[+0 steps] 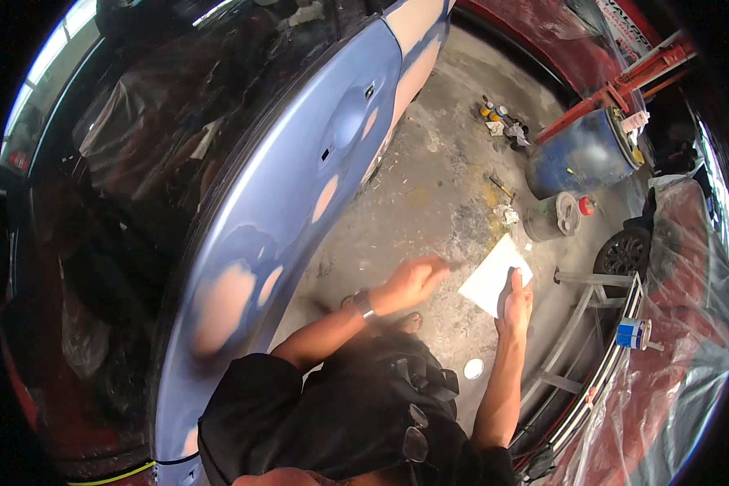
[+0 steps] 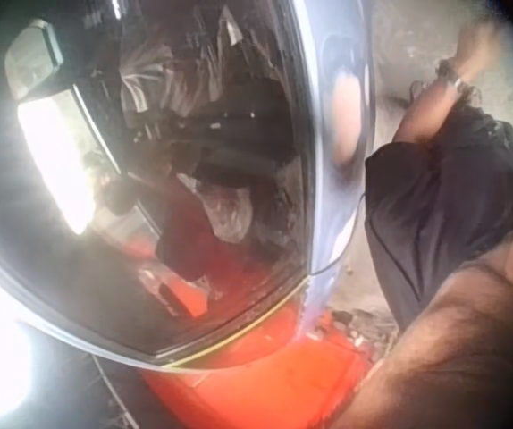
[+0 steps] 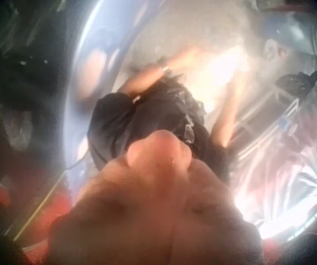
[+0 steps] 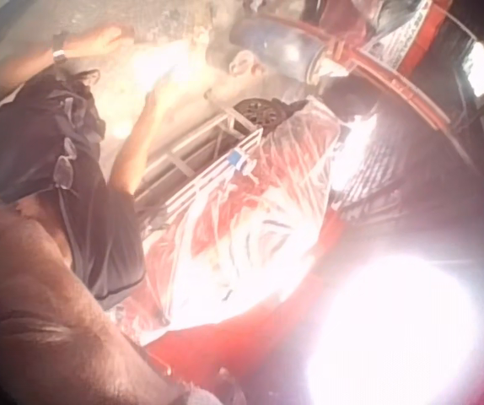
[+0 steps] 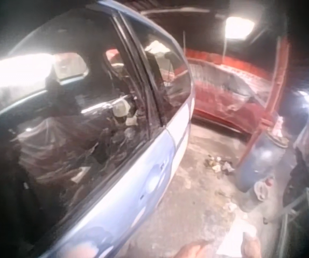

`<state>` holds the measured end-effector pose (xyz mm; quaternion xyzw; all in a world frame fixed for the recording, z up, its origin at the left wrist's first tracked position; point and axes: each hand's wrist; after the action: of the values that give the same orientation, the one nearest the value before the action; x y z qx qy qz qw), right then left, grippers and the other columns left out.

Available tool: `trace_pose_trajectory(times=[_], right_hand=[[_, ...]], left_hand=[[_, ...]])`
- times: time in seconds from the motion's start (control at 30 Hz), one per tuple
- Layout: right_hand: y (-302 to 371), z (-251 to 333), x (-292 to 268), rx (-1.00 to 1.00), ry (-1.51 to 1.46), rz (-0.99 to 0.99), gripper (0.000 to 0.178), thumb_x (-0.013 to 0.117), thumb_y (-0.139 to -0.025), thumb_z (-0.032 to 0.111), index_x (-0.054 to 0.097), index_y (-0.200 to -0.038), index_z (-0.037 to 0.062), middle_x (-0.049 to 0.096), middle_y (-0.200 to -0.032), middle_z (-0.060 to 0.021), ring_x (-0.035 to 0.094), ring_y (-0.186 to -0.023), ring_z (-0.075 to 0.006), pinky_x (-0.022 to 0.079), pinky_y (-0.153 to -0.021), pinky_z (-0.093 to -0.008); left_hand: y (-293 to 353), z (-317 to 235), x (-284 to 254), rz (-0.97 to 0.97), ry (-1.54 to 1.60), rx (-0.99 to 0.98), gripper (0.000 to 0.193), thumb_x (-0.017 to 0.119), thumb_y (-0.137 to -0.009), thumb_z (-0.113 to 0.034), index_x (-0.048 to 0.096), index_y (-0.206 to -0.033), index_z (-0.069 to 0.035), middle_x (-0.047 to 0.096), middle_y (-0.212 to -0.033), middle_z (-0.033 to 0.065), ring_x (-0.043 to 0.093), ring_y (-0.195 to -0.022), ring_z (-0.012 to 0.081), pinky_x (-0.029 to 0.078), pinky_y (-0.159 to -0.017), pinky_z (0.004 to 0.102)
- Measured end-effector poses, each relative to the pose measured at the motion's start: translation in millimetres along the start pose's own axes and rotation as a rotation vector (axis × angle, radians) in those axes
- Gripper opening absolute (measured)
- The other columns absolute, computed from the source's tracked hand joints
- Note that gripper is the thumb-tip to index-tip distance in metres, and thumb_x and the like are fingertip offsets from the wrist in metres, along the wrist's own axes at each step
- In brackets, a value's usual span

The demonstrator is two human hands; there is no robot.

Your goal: The person prepares body filler on a mixing board using a spreader, then applies the filler to a damaged section of a car's wheel arch while sitting on the floor.

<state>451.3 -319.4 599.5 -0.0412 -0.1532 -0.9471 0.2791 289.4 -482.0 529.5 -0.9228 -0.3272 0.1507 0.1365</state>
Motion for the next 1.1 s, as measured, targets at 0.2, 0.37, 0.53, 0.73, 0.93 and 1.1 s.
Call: trace_pose_trajectory(times=[0.2, 0.37, 0.53, 0.73, 0.93, 1.1], right_hand=[[36.0, -25.6, 5.2, 0.165, 0.582, 0.135, 0.037, 0.065, -0.095, 0.026, 0.063, -0.116, -0.0046, 0.068, -0.105, -0.0103, 0.061, -0.092, -0.0159, 0.049, -0.081, -0.0312], [42.9, 0.8, 18.5, -0.169, 0.702, -0.175, 0.032, 0.060, -0.099, 0.022, 0.061, -0.113, -0.0070, 0.066, -0.096, -0.0050, 0.057, -0.084, -0.0106, 0.047, -0.074, -0.0276], [69.0, 16.4, 65.8, -0.921, 1.168, -0.004, 0.026, 0.063, -0.092, 0.008, 0.062, -0.117, 0.0011, 0.058, -0.078, -0.0084, 0.061, -0.078, -0.0264, 0.050, -0.071, -0.0332], [2.0, -59.2, -41.1, -0.649, 1.264, -0.093, 0.015, 0.059, -0.091, 0.011, 0.064, -0.095, -0.0033, 0.062, -0.087, -0.0231, 0.062, -0.080, -0.0415, 0.049, -0.070, -0.0481], [-2.5, -79.2, -85.6, -0.324, 1.064, -0.331, 0.035, 0.062, -0.094, 0.026, 0.063, -0.086, -0.0088, 0.064, -0.081, -0.0291, 0.065, -0.076, -0.0423, 0.049, -0.067, -0.0455], [22.0, -213.8, -209.0, -0.055, 1.262, -0.328, 0.043, 0.059, -0.093, 0.033, 0.066, -0.091, -0.0089, 0.066, -0.083, -0.0302, 0.067, -0.081, -0.0446, 0.050, -0.071, -0.0482]], left_hand=[[-3.5, 14.3, -3.4, -0.157, 0.058, -0.045, 0.025, 0.057, -0.099, -0.022, 0.062, -0.090, 0.002, 0.059, -0.079, 0.0182, 0.061, -0.065, 0.0272, 0.045, -0.060, 0.0390], [-12.0, 16.3, -17.3, 0.034, -0.026, -0.552, 0.028, 0.061, -0.097, -0.026, 0.063, -0.091, 0.001, 0.064, -0.087, 0.0203, 0.063, -0.074, 0.0276, 0.048, -0.066, 0.0352], [18.9, 69.8, 16.0, -0.309, 1.600, -1.190, 0.029, 0.059, -0.099, -0.026, 0.059, -0.110, 0.001, 0.064, -0.085, 0.0071, 0.065, -0.069, 0.0173, 0.057, -0.060, 0.0287], [27.1, 16.8, 3.5, 0.529, 2.034, -1.390, 0.030, 0.054, -0.102, -0.030, 0.056, -0.106, -0.001, 0.045, -0.062, -0.0002, 0.045, -0.045, 0.0095, 0.035, -0.033, 0.0211], [63.2, 110.1, -32.7, 0.184, 0.841, -1.192, 0.044, 0.057, -0.099, -0.041, 0.054, -0.121, -0.003, 0.059, -0.085, 0.0072, 0.062, -0.079, 0.0204, 0.053, -0.066, 0.0325], [175.4, 157.5, -68.8, 0.421, 0.589, -1.129, 0.050, 0.056, -0.099, -0.037, 0.049, -0.134, -0.001, 0.055, -0.130, 0.0091, 0.057, -0.115, 0.0222, 0.046, -0.099, 0.0397]])
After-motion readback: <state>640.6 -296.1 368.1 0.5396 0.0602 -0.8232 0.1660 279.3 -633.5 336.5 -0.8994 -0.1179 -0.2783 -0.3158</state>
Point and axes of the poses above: each hand's wrist, its own y-axis away from the middle knuckle, its own x-axis out of the palm, z = x × y
